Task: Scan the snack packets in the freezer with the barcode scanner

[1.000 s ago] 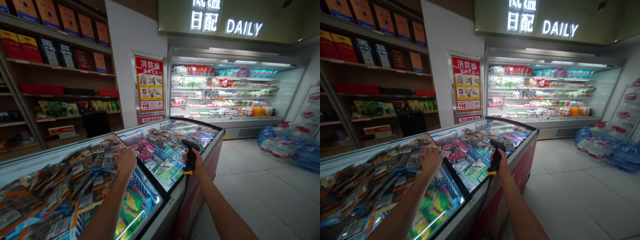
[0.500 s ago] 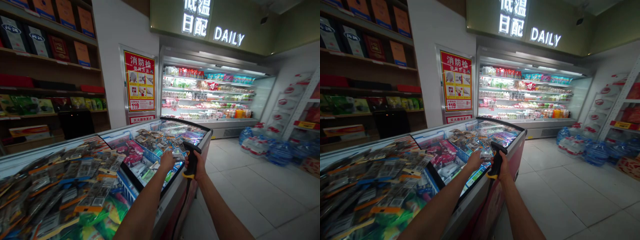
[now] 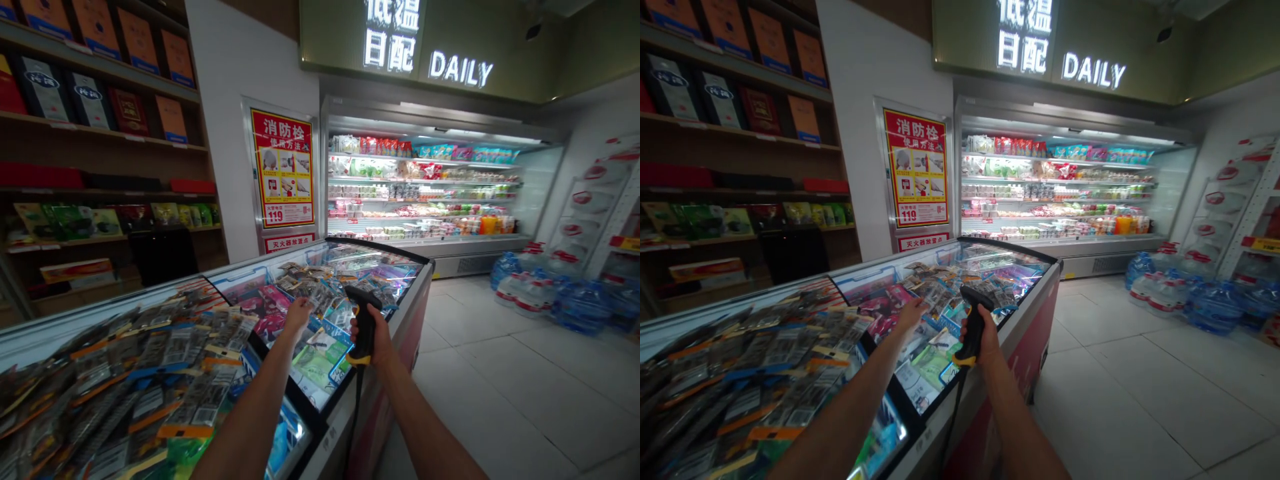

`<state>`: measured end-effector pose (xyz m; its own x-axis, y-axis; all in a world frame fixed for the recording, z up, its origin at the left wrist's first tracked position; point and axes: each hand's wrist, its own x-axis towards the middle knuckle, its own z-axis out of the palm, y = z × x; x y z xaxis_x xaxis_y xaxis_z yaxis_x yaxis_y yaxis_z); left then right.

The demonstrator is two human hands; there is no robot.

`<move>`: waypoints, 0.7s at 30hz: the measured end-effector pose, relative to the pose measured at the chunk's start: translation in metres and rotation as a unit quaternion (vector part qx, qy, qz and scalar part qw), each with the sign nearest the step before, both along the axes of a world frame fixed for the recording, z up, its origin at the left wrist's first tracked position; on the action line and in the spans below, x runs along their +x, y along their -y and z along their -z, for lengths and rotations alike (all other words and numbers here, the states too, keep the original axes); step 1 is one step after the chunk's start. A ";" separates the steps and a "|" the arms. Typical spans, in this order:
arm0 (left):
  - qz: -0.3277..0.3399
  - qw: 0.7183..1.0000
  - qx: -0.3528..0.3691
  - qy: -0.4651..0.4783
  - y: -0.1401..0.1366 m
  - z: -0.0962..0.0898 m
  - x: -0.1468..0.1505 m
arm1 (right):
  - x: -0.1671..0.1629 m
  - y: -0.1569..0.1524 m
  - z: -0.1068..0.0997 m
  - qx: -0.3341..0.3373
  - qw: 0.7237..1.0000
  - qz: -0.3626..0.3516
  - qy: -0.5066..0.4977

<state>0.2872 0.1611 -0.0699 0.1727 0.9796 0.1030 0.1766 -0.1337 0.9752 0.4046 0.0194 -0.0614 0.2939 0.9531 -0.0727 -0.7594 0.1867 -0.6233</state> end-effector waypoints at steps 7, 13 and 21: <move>-0.062 0.980 -0.080 0.170 -0.012 0.001 -0.049 | -0.031 -0.023 0.007 -0.005 0.996 -0.083 0.005; -0.068 0.973 -0.096 0.200 -0.016 0.006 -0.046 | -0.032 -0.021 0.007 -0.002 0.996 -0.093 0.007; -0.057 0.981 -0.075 0.170 -0.020 0.014 -0.045 | -0.033 -0.020 0.010 0.014 0.995 -0.099 0.012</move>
